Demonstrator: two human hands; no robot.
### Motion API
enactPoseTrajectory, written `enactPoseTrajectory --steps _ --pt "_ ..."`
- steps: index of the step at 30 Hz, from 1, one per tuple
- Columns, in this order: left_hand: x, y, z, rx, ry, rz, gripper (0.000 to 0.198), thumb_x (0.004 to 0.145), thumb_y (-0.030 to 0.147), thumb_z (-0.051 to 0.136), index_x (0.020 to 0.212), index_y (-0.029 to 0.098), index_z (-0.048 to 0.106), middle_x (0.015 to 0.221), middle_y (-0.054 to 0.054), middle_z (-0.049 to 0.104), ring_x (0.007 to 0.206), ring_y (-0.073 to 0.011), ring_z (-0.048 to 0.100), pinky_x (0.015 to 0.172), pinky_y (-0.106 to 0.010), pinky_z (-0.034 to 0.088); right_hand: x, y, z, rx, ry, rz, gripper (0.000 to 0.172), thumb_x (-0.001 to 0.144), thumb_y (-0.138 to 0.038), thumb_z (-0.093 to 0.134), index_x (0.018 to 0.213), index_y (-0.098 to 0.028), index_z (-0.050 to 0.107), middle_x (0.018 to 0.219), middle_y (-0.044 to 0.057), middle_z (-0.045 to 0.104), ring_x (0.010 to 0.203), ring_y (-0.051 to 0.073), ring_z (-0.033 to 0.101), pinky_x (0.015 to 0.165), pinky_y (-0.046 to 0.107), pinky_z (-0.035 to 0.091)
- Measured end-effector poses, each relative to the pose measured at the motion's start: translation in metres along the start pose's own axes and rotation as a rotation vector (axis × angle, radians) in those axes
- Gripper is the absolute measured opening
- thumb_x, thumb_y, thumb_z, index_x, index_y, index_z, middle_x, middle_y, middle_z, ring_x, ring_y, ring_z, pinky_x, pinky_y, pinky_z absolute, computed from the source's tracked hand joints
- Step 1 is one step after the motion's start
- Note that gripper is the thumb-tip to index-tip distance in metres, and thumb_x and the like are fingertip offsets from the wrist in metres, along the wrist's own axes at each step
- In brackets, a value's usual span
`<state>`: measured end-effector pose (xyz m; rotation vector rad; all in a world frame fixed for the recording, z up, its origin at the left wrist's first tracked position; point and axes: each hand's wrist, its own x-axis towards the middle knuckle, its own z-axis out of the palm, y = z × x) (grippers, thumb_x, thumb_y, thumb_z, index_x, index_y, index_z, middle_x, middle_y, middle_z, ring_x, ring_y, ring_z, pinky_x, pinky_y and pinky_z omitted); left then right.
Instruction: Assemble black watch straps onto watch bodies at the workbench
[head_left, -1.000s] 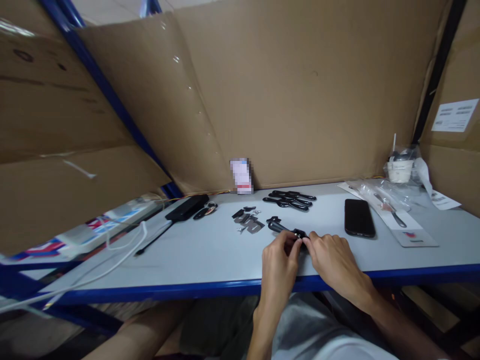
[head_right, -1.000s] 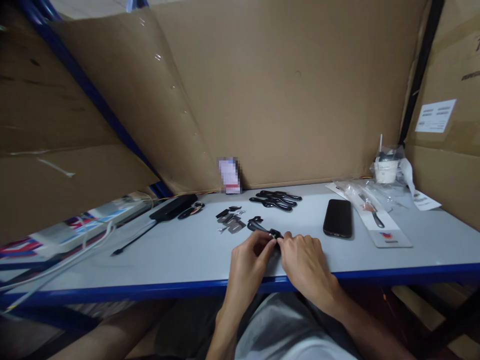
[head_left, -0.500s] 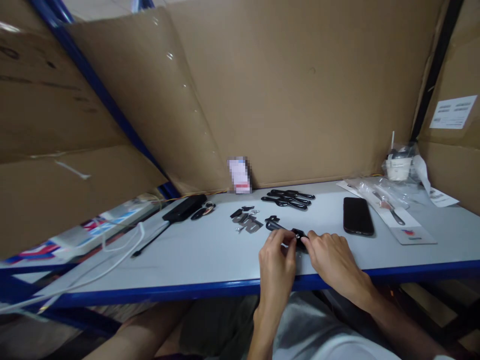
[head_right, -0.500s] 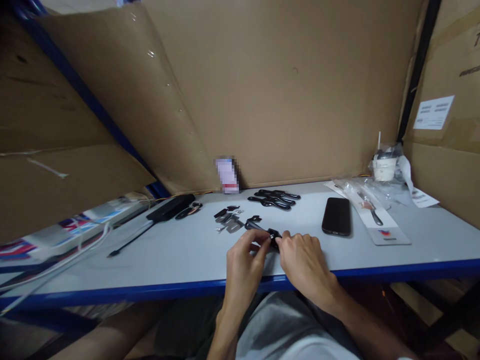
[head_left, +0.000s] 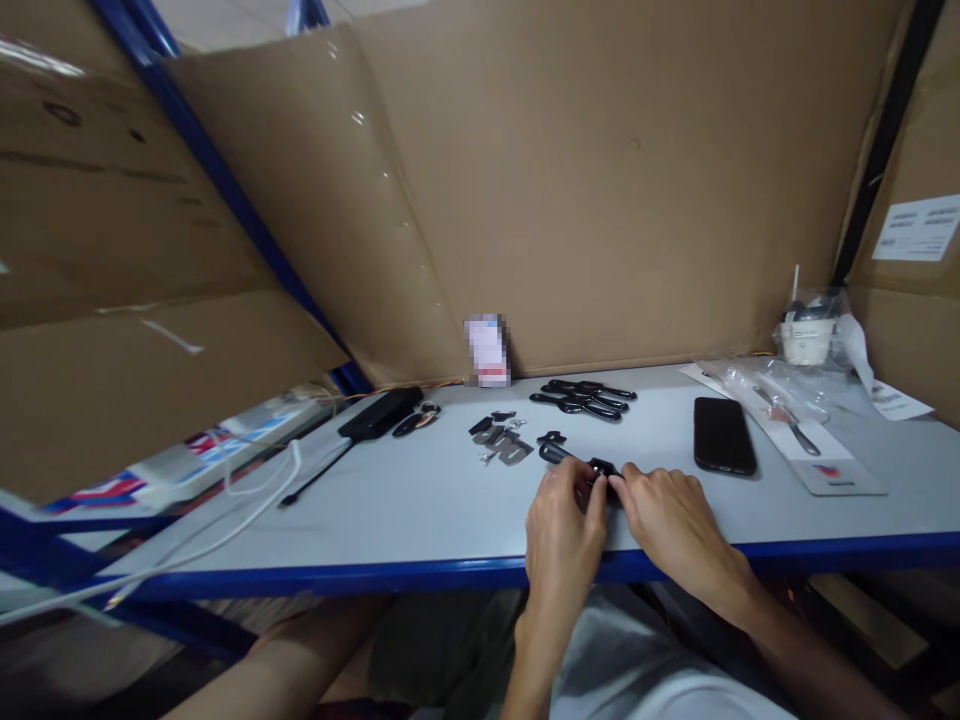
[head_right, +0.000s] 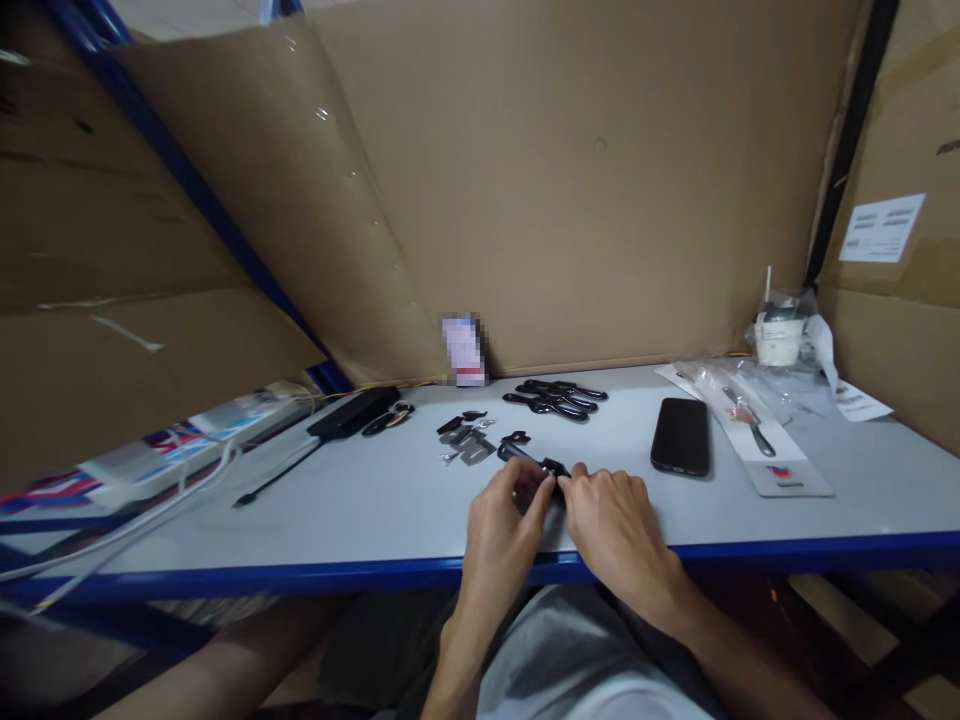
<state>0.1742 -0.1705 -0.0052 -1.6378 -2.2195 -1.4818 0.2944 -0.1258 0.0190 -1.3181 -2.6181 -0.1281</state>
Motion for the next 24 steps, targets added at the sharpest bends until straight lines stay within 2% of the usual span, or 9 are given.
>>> enactPoseTrajectory --steps 3,8,10,12,15,17,19,24 --pt "-0.0004 -0.0016 -0.0040 -0.116 -0.024 0.077 0.014 0.088 0.017 0.049 0.081 0.020 0.061 0.079 -0.002 0.063 0.076 -0.0171 0.059 0.067 -0.026 0.041 0.0006 -0.0002 -0.0008 0.000 -0.008 0.002 0.041 0.106 -0.031 0.029 0.105 -0.017 0.068 0.082 0.014 0.075 0.076 0.026 0.075 0.063 0.030 0.049" --pt "-0.0023 -0.0012 -0.0077 -0.202 0.098 0.077 0.021 0.085 0.013 0.050 0.097 0.020 0.066 0.077 -0.001 0.061 0.070 -0.0148 0.058 0.066 -0.025 0.044 0.0012 -0.0004 -0.0022 -0.005 -0.039 0.026 0.040 0.106 -0.032 0.030 0.108 -0.015 0.067 0.084 0.015 0.075 0.078 0.024 0.075 0.066 0.028 0.049" --pt "-0.0037 -0.0004 -0.0084 -0.192 0.062 0.102 0.026 0.086 0.012 0.048 0.097 0.021 0.070 0.079 -0.002 0.062 0.071 -0.0148 0.058 0.065 -0.025 0.044 0.0008 -0.0003 -0.0018 -0.012 -0.030 0.021 0.040 0.107 -0.031 0.030 0.108 -0.016 0.067 0.084 0.015 0.075 0.077 0.025 0.074 0.066 0.029 0.049" --pt "-0.0049 0.0003 -0.0086 -0.161 0.019 0.127 0.029 0.084 0.009 0.047 0.087 0.022 0.073 0.081 -0.003 0.063 0.076 -0.0156 0.059 0.067 -0.025 0.043 0.0005 0.0000 -0.0009 -0.013 -0.011 0.011 0.040 0.106 -0.030 0.029 0.108 -0.016 0.067 0.084 0.014 0.075 0.077 0.025 0.074 0.065 0.029 0.049" --pt "-0.0050 0.0006 -0.0070 -0.110 0.044 0.089 0.022 0.083 0.011 0.050 0.078 0.020 0.069 0.080 -0.004 0.063 0.078 -0.0173 0.059 0.070 -0.027 0.043 0.0004 0.0002 0.0007 -0.011 -0.006 0.011 0.041 0.106 -0.030 0.029 0.105 -0.017 0.068 0.083 0.014 0.075 0.076 0.024 0.074 0.064 0.028 0.048" --pt "-0.0039 0.0005 -0.0053 -0.065 0.075 0.021 0.011 0.084 0.019 0.055 0.079 0.019 0.065 0.076 -0.003 0.061 0.073 -0.0177 0.057 0.066 -0.028 0.041 0.0006 0.0003 0.0015 -0.017 -0.004 0.017 0.041 0.106 -0.031 0.029 0.104 -0.017 0.068 0.082 0.014 0.075 0.075 0.025 0.074 0.063 0.028 0.048" --pt "-0.0029 0.0002 -0.0042 -0.036 0.063 -0.004 0.011 0.086 0.024 0.057 0.080 0.018 0.064 0.073 -0.002 0.060 0.069 -0.0174 0.056 0.064 -0.028 0.040 0.0009 0.0004 0.0019 -0.020 0.003 0.017 0.042 0.107 -0.032 0.028 0.104 -0.017 0.068 0.081 0.013 0.075 0.075 0.025 0.074 0.063 0.029 0.048" --pt "-0.0041 -0.0003 -0.0067 -0.100 0.014 0.088 0.025 0.087 0.014 0.049 0.095 0.020 0.071 0.080 -0.003 0.064 0.071 -0.0159 0.058 0.065 -0.026 0.042 0.0005 0.0006 0.0014 -0.006 -0.003 0.015 0.040 0.106 -0.031 0.030 0.107 -0.016 0.067 0.083 0.014 0.075 0.076 0.026 0.074 0.064 0.030 0.048"
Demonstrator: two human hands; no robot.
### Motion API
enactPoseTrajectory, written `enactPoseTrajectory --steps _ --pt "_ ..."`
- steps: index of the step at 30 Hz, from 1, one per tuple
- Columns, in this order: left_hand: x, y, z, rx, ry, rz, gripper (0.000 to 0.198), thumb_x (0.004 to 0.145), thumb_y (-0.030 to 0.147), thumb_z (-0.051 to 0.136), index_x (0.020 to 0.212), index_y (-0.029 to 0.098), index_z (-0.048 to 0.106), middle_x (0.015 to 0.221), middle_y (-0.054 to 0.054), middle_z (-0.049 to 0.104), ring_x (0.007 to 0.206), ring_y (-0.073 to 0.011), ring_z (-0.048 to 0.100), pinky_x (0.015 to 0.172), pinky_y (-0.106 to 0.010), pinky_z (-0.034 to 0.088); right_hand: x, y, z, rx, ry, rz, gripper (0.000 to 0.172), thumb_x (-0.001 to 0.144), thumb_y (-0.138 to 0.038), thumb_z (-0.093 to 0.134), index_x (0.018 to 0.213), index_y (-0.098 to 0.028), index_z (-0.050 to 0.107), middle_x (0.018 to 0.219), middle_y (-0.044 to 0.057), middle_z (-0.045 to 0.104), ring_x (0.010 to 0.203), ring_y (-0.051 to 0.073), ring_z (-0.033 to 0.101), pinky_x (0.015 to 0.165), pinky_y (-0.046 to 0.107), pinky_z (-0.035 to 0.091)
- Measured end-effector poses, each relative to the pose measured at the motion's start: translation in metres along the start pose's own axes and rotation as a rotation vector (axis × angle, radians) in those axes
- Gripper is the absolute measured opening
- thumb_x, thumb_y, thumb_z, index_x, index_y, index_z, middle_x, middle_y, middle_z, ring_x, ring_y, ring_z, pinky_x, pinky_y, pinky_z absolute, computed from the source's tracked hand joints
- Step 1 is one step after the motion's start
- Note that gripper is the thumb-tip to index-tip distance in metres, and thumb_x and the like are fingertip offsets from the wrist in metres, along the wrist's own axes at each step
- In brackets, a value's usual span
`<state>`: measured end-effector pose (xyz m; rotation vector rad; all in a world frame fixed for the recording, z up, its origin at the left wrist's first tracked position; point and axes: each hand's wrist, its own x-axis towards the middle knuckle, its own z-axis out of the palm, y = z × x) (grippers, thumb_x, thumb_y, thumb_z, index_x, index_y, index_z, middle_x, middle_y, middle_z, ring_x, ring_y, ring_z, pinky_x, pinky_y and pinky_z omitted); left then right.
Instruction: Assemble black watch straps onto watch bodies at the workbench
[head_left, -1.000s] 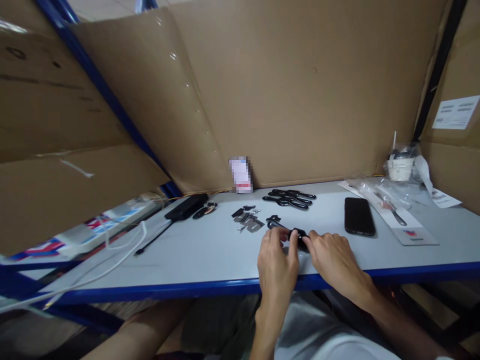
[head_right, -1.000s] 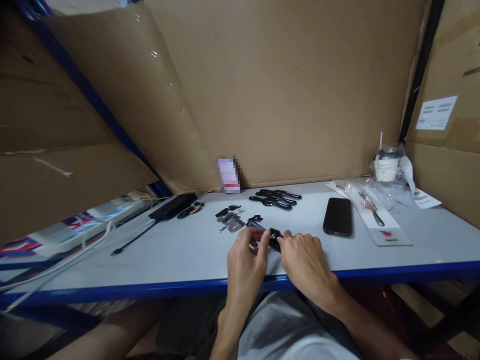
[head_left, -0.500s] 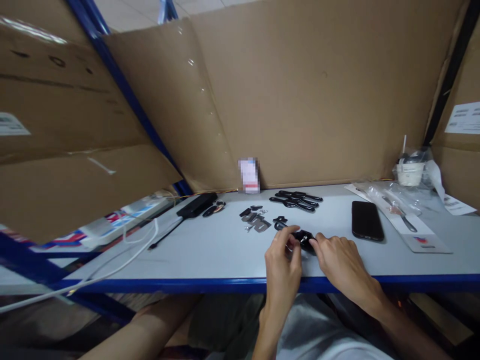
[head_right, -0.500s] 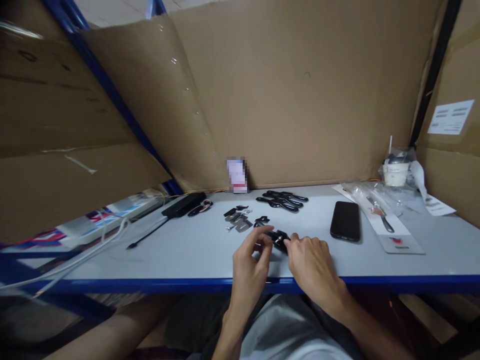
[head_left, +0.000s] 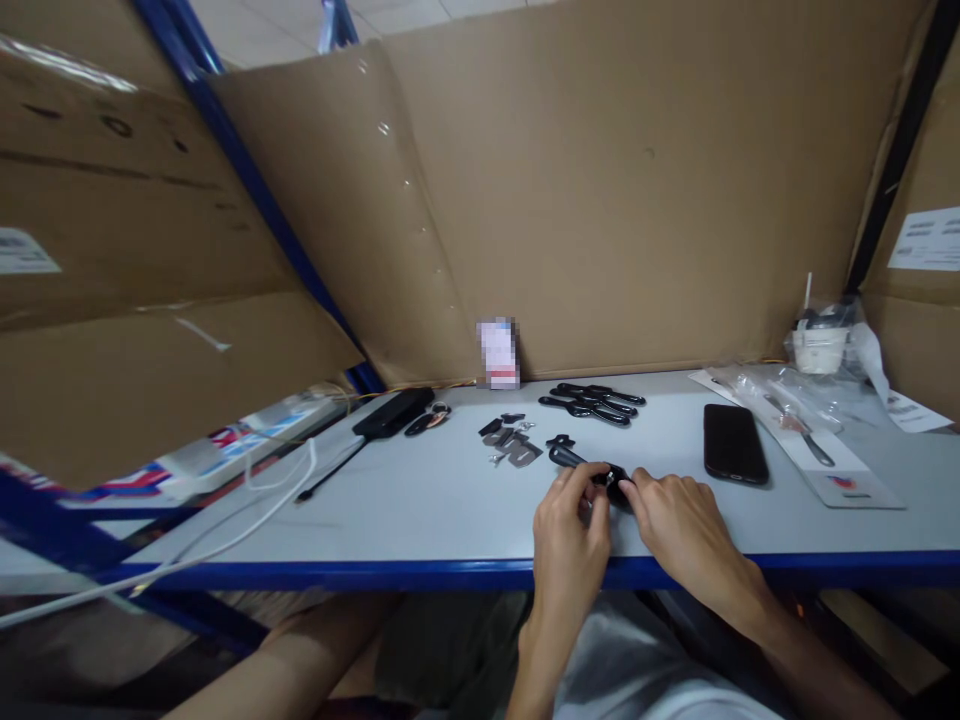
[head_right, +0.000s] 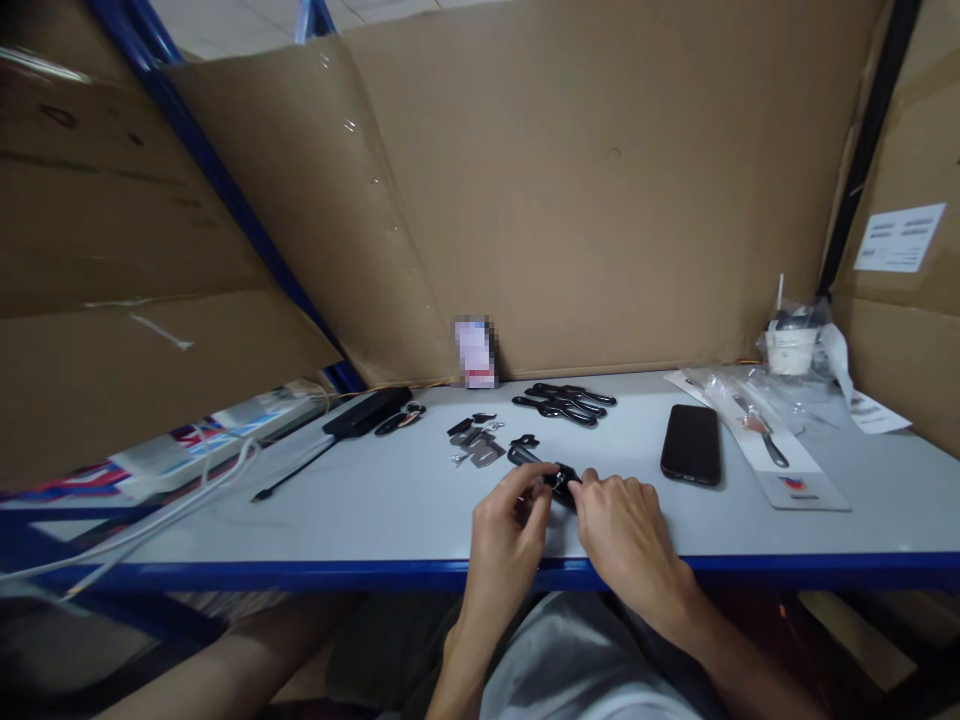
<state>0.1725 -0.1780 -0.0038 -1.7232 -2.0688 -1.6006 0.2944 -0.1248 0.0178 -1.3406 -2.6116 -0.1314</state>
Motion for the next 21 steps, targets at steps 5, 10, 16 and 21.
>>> enactPoseTrajectory --steps 5,10,16,21 --pt "-0.0013 -0.0002 -0.0028 -0.001 -0.030 0.033 0.032 0.084 0.009 0.046 0.086 0.021 0.076 0.076 -0.003 0.064 0.067 -0.0150 0.059 0.063 -0.026 0.042 -0.0003 -0.0003 -0.0001 -0.007 0.004 0.007 0.040 0.106 -0.030 0.030 0.104 -0.017 0.067 0.082 0.013 0.075 0.076 0.025 0.074 0.064 0.028 0.048" --pt "-0.0003 -0.0049 0.0015 0.038 0.019 -0.016 0.029 0.083 0.010 0.047 0.084 0.018 0.074 0.083 -0.006 0.071 0.075 -0.0191 0.066 0.069 -0.029 0.046 0.0007 -0.0003 0.0000 0.011 -0.003 0.015 0.040 0.107 -0.032 0.030 0.104 -0.015 0.067 0.082 0.015 0.074 0.076 0.023 0.074 0.066 0.027 0.048" --pt "-0.0016 -0.0062 0.0016 0.012 0.048 0.026 0.034 0.086 0.010 0.046 0.104 0.018 0.074 0.092 -0.007 0.074 0.081 -0.0195 0.067 0.074 -0.030 0.049 0.0001 0.0004 0.0002 0.012 0.003 0.001 0.040 0.106 -0.031 0.030 0.106 -0.017 0.068 0.084 0.014 0.075 0.075 0.026 0.074 0.063 0.030 0.048" --pt "-0.0041 -0.0013 -0.0009 -0.005 0.055 0.082 0.035 0.087 0.009 0.046 0.100 0.021 0.076 0.085 -0.005 0.071 0.075 -0.0170 0.065 0.069 -0.027 0.048 -0.0009 0.0005 0.0010 0.004 0.020 -0.001 0.040 0.106 -0.032 0.030 0.105 -0.017 0.067 0.082 0.014 0.075 0.076 0.026 0.074 0.063 0.029 0.047"
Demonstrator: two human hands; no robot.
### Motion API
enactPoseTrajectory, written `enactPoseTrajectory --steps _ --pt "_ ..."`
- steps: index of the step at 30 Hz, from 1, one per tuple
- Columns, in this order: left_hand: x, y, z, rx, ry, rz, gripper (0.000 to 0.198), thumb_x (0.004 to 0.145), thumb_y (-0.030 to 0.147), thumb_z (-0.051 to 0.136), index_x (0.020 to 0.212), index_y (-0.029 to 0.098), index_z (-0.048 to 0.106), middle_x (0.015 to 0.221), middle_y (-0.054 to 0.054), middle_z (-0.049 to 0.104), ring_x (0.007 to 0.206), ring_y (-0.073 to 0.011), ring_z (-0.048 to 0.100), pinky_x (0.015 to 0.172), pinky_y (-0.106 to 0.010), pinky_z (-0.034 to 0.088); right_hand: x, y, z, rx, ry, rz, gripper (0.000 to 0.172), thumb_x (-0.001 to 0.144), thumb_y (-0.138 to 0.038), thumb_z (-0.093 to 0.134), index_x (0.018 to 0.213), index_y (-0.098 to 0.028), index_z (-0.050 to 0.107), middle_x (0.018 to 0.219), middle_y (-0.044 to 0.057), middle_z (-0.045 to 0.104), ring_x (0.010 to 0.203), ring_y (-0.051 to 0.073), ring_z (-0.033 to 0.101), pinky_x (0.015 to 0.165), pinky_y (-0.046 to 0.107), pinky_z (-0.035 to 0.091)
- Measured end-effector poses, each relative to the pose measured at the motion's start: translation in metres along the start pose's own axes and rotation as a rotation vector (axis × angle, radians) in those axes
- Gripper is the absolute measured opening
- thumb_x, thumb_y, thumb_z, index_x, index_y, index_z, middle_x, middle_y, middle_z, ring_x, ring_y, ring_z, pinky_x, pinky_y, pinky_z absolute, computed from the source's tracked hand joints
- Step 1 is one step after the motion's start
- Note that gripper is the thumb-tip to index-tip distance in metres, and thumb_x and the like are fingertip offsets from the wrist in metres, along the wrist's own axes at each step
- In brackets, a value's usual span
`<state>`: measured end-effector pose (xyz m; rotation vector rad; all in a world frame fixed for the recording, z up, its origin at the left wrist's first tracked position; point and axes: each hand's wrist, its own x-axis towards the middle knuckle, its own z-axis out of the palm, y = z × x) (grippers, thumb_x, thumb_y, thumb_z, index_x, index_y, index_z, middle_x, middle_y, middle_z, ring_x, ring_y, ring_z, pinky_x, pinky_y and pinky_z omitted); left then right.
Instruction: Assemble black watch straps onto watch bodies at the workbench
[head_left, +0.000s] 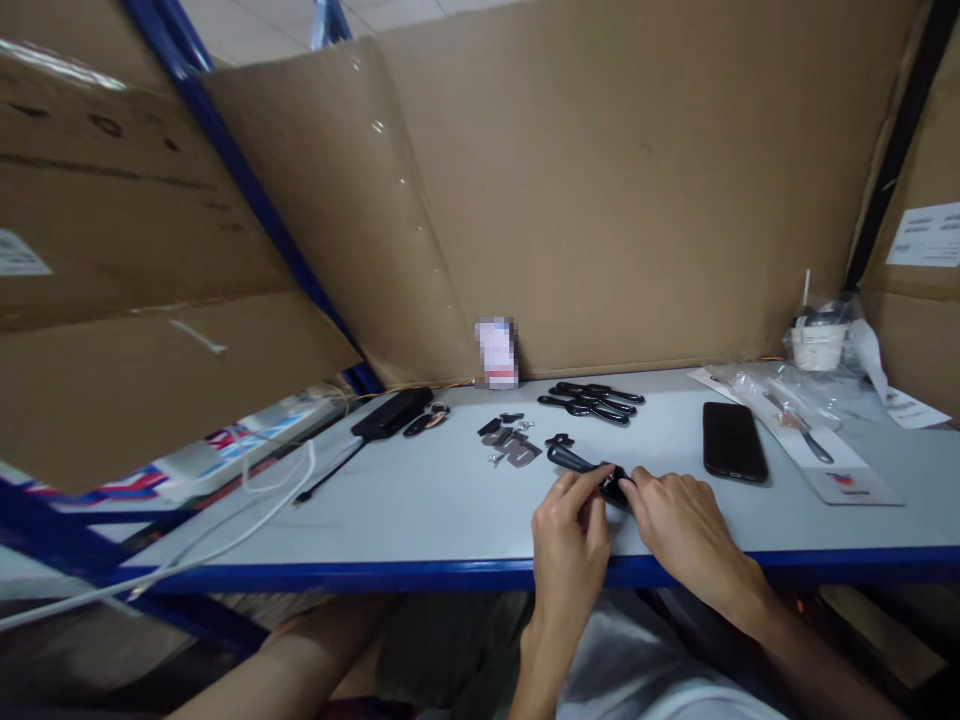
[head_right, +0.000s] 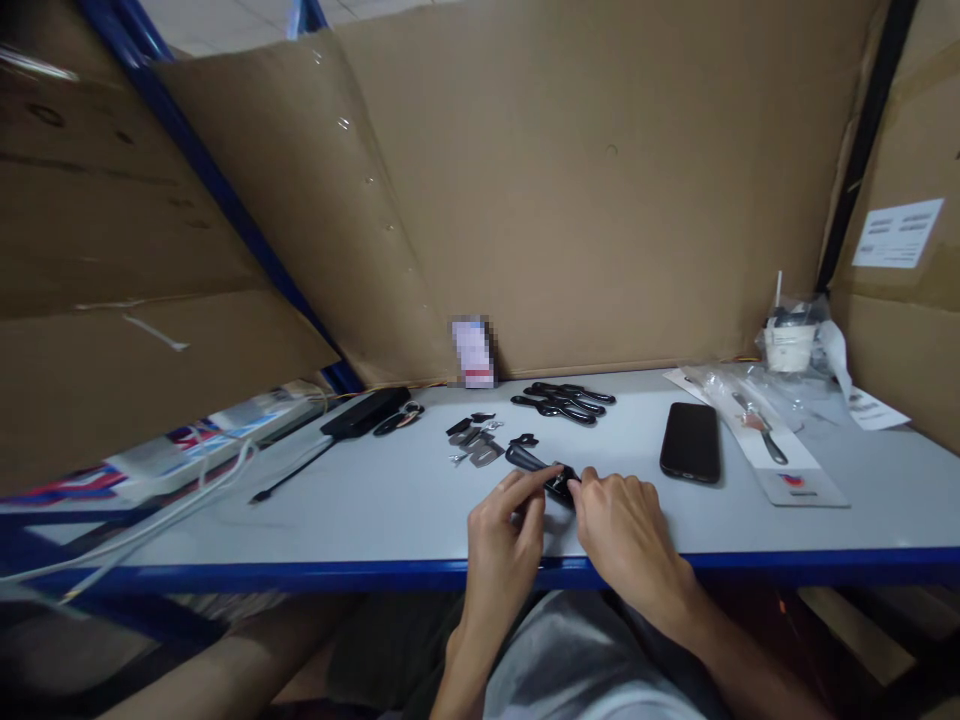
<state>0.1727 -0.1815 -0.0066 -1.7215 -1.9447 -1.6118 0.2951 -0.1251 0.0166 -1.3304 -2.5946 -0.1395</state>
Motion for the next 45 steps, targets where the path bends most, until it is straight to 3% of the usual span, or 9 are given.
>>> enactPoseTrajectory --steps 5,9,11,19,24,29,35,40,45 --pt "-0.0007 0.0018 0.0011 0.015 -0.011 0.015 0.033 0.084 0.007 0.044 0.088 0.022 0.074 0.077 -0.003 0.068 0.070 -0.0166 0.063 0.064 -0.026 0.045 -0.0009 0.0014 0.0045 -0.009 0.039 -0.020 0.037 0.106 -0.031 0.032 0.102 -0.018 0.067 0.078 0.011 0.074 0.071 0.025 0.073 0.059 0.029 0.044" --pt "0.0013 0.0008 0.0030 0.027 0.056 -0.144 0.019 0.088 0.016 0.046 0.095 0.019 0.063 0.065 0.001 0.063 0.058 -0.0159 0.059 0.055 -0.025 0.039 -0.0014 0.0024 0.0063 -0.035 0.071 -0.022 0.039 0.106 -0.032 0.031 0.101 -0.020 0.067 0.080 0.011 0.075 0.069 0.024 0.073 0.058 0.029 0.043" --pt "0.0020 0.0013 0.0032 0.033 0.027 -0.184 0.017 0.090 0.019 0.048 0.098 0.019 0.062 0.064 0.001 0.062 0.056 -0.0157 0.058 0.055 -0.025 0.038 -0.0013 0.0023 0.0051 -0.049 0.071 -0.020 0.039 0.106 -0.032 0.030 0.099 -0.021 0.067 0.080 0.010 0.076 0.069 0.025 0.073 0.058 0.029 0.042" --pt "-0.0022 0.0080 0.0000 0.039 -0.068 -0.072 0.030 0.090 0.013 0.048 0.102 0.024 0.072 0.076 -0.002 0.065 0.064 -0.0146 0.057 0.061 -0.026 0.039 0.0016 0.0039 0.0020 -0.090 0.044 -0.045 0.037 0.106 -0.032 0.033 0.101 -0.020 0.068 0.077 0.009 0.076 0.068 0.025 0.073 0.053 0.029 0.035" --pt "-0.0026 0.0096 0.0000 0.016 -0.062 -0.128 0.028 0.088 0.010 0.047 0.090 0.023 0.071 0.074 -0.002 0.063 0.064 -0.0145 0.057 0.060 -0.026 0.036 0.0017 0.0057 0.0042 -0.095 0.036 -0.044 0.035 0.106 -0.033 0.035 0.099 -0.021 0.067 0.074 0.008 0.075 0.067 0.025 0.073 0.052 0.029 0.032" --pt "-0.0002 0.0088 0.0008 0.032 -0.056 -0.250 0.016 0.091 0.027 0.056 0.105 0.019 0.059 0.069 0.002 0.060 0.063 -0.0164 0.056 0.060 -0.026 0.036 0.0020 0.0064 0.0051 -0.096 0.045 -0.043 0.034 0.105 -0.033 0.036 0.097 -0.021 0.067 0.075 0.008 0.076 0.067 0.025 0.073 0.051 0.029 0.030" --pt "0.0010 0.0066 -0.0001 0.076 -0.111 -0.208 0.015 0.093 0.017 0.049 0.100 0.021 0.062 0.071 0.001 0.062 0.064 -0.0158 0.056 0.063 -0.026 0.035 0.0018 0.0062 0.0053 -0.096 0.036 -0.061 0.036 0.106 -0.034 0.035 0.096 -0.021 0.067 0.074 0.008 0.075 0.067 0.025 0.073 0.052 0.030 0.029" --pt "0.0041 0.0056 0.0016 0.139 -0.124 -0.252 0.020 0.097 0.024 0.046 0.084 0.020 0.062 0.072 -0.003 0.066 0.066 -0.0178 0.060 0.064 -0.028 0.033 0.0017 0.0047 0.0038 -0.095 0.037 -0.063 0.036 0.106 -0.033 0.034 0.099 -0.020 0.067 0.075 0.009 0.076 0.067 0.025 0.073 0.052 0.030 0.030" --pt "0.0030 0.0054 0.0020 0.108 -0.130 -0.213 0.023 0.098 0.025 0.044 0.085 0.020 0.062 0.069 -0.001 0.065 0.061 -0.0156 0.057 0.061 -0.026 0.032 0.0012 0.0022 0.0020 -0.080 0.013 -0.060 0.035 0.106 -0.033 0.035 0.098 -0.020 0.067 0.078 0.009 0.076 0.070 0.026 0.074 0.054 0.030 0.034"
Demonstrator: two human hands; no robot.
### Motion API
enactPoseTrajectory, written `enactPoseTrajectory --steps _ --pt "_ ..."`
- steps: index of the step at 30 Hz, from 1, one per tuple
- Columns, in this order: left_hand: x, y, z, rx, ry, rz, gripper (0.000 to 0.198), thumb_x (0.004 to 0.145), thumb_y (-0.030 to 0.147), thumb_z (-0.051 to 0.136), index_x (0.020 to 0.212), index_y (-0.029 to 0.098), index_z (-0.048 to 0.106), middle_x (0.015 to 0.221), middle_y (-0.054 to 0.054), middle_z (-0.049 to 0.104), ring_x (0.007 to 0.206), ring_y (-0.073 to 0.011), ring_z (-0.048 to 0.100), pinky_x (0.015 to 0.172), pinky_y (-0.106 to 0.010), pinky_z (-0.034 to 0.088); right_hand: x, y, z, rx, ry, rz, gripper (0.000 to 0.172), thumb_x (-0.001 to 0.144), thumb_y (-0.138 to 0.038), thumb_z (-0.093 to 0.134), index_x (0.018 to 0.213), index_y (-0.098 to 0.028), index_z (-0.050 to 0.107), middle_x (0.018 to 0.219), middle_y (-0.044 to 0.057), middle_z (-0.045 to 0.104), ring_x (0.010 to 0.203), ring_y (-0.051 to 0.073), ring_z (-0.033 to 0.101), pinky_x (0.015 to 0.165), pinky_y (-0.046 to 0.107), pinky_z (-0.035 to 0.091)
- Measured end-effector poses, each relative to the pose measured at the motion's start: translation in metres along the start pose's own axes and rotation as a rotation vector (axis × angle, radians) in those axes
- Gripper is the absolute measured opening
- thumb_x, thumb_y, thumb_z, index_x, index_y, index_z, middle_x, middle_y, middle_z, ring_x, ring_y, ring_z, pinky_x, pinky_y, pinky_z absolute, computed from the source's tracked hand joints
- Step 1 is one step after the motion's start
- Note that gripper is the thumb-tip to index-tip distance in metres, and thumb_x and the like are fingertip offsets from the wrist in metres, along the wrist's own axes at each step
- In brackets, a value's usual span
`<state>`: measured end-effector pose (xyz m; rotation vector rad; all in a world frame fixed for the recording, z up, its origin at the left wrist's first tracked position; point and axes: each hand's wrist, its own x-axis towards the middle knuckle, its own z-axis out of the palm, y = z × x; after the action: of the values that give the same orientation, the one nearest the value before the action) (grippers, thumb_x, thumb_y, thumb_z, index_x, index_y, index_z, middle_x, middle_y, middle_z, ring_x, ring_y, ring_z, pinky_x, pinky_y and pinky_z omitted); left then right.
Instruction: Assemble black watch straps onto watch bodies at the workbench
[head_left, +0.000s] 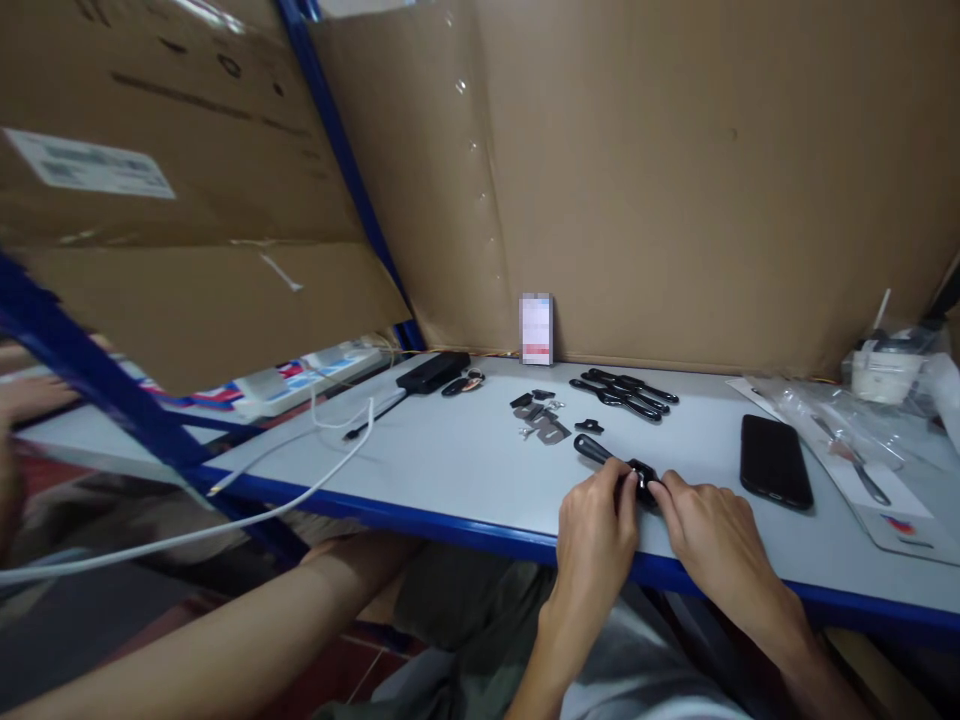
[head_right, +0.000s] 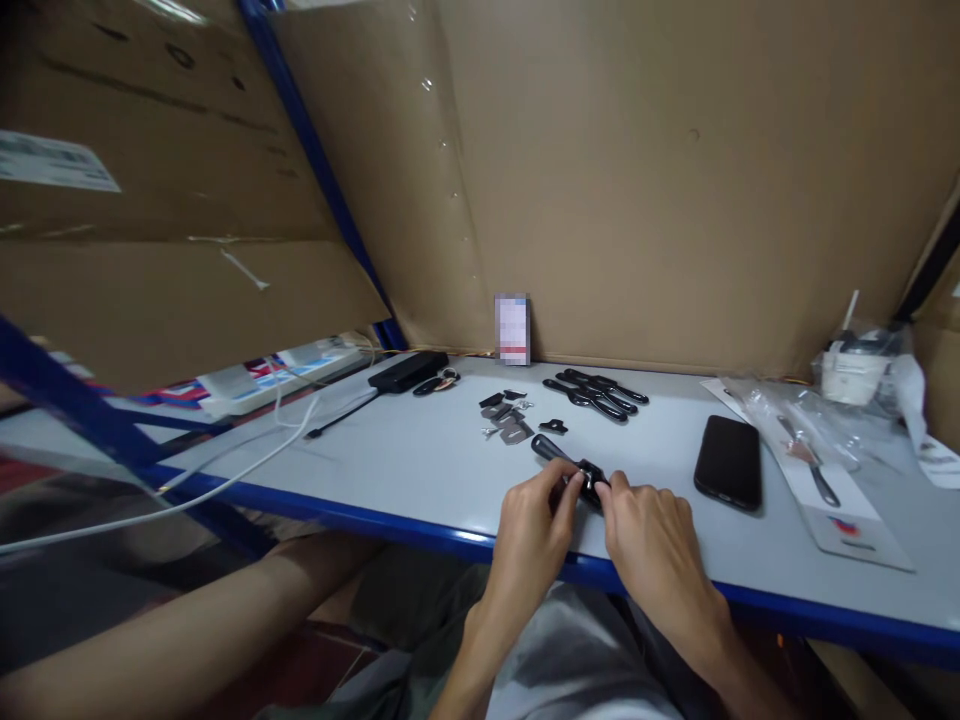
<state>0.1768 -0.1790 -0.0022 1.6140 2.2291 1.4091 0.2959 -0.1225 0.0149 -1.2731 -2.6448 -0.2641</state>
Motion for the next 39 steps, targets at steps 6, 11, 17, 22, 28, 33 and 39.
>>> enactPoseTrajectory --steps 6,11,17,22,28,33,39 --pt "-0.0061 -0.0005 0.0029 -0.032 0.020 0.115 0.021 0.094 0.021 0.045 0.096 0.020 0.065 0.067 0.001 0.062 0.058 -0.0127 0.053 0.058 -0.023 0.033 -0.0011 -0.0005 0.0020 0.022 0.008 -0.007 0.035 0.106 -0.030 0.035 0.100 -0.018 0.067 0.075 0.010 0.075 0.068 0.026 0.073 0.054 0.030 0.037" --pt "-0.0072 -0.0018 0.0022 -0.071 0.059 0.143 0.026 0.087 0.014 0.045 0.087 0.020 0.071 0.065 0.001 0.065 0.054 -0.0117 0.052 0.058 -0.022 0.035 -0.0016 0.0001 0.0057 0.044 0.045 0.001 0.034 0.105 -0.030 0.036 0.098 -0.020 0.068 0.074 0.010 0.074 0.068 0.026 0.073 0.054 0.030 0.038" --pt "-0.0044 -0.0051 0.0003 -0.048 0.143 0.050 0.020 0.083 0.014 0.045 0.078 0.019 0.064 0.057 0.002 0.060 0.050 -0.0126 0.051 0.054 -0.023 0.032 -0.0024 0.0002 0.0083 0.051 0.079 0.002 0.036 0.105 -0.030 0.035 0.098 -0.021 0.068 0.072 0.008 0.075 0.065 0.025 0.073 0.053 0.029 0.038" --pt "-0.0047 -0.0040 -0.0009 -0.087 0.076 0.039 0.029 0.087 0.016 0.043 0.103 0.020 0.067 0.058 0.003 0.060 0.050 -0.0127 0.052 0.052 -0.023 0.030 -0.0033 0.0010 0.0091 0.035 0.091 -0.009 0.036 0.106 -0.031 0.034 0.098 -0.020 0.067 0.074 0.009 0.075 0.065 0.024 0.072 0.054 0.029 0.039" --pt "-0.0085 -0.0023 -0.0010 -0.099 0.041 0.084 0.034 0.088 0.015 0.043 0.105 0.019 0.073 0.061 0.001 0.065 0.049 -0.0123 0.051 0.052 -0.024 0.032 -0.0015 0.0005 0.0039 0.032 0.031 0.004 0.035 0.106 -0.030 0.034 0.100 -0.019 0.067 0.075 0.010 0.075 0.065 0.024 0.072 0.054 0.029 0.040" --pt "-0.0108 -0.0014 0.0002 -0.104 0.037 0.125 0.033 0.087 0.014 0.045 0.097 0.020 0.075 0.067 -0.001 0.070 0.048 -0.0118 0.050 0.054 -0.024 0.035 -0.0010 0.0010 0.0020 0.030 0.002 -0.001 0.034 0.105 -0.028 0.035 0.103 -0.017 0.067 0.077 0.012 0.075 0.067 0.025 0.073 0.055 0.029 0.040" --pt "-0.0063 0.0014 -0.0030 -0.175 0.097 -0.042 0.020 0.093 0.031 0.047 0.097 0.018 0.062 0.051 0.005 0.051 0.046 -0.0133 0.048 0.051 -0.024 0.029 -0.0031 0.0020 0.0026 0.047 0.031 0.017 0.036 0.106 -0.034 0.034 0.099 -0.019 0.066 0.080 0.012 0.075 0.070 0.023 0.073 0.058 0.027 0.040"
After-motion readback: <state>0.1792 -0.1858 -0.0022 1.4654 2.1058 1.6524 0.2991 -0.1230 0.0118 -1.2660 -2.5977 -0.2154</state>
